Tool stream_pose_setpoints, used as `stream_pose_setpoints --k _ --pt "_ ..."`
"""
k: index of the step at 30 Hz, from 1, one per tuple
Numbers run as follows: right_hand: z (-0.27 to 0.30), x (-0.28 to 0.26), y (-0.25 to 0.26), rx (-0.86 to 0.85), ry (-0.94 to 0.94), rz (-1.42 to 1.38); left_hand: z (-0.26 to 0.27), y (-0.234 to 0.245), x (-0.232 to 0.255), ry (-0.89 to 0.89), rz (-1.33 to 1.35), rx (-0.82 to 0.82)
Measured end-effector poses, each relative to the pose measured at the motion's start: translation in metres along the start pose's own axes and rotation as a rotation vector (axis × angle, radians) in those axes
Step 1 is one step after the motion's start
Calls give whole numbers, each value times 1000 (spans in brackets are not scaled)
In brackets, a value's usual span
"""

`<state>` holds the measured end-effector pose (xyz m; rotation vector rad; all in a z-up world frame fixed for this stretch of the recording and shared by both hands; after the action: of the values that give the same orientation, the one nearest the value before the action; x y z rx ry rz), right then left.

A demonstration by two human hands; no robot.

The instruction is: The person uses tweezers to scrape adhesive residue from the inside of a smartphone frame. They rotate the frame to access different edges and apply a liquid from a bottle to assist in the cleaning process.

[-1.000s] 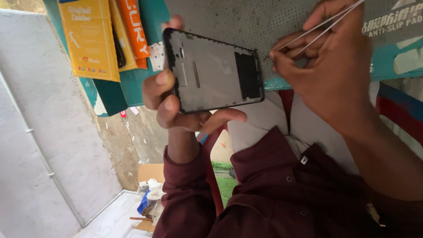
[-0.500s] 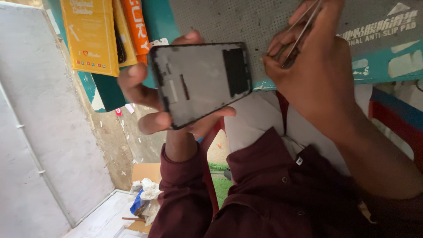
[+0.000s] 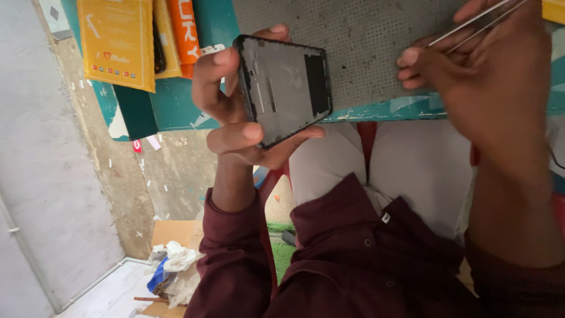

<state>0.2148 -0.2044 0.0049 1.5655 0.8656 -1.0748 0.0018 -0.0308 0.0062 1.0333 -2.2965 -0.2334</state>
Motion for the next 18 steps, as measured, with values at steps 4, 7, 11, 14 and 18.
stream_pose_setpoints --k 4,7,11,14,18 --pt "-1 7 9 -20 -87 -212 1 1 -1 -1 -16 -13" --pt "-2 6 11 -39 -107 -215 3 1 -5 -23 -18 3" --pt "-5 1 13 -40 -121 -217 4 1 -8 -50 -7 -8" --pt "-3 -3 8 13 -253 -135 4 3 -7 -48 -18 -11" --pt "2 -6 11 -12 -368 46 2 1 -9 -73 -31 16"
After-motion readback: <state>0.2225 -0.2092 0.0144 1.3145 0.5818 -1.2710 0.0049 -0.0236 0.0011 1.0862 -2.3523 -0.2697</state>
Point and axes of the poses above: each hand's wrist, its own z-axis away from the middle knuckle, its own y-axis out of the back of the hand, x = y × z, the point moved 1 cm from there along -z, towards the middle knuckle, and after that the axes turned 13 degrees about -x, right-handed, at the moved point
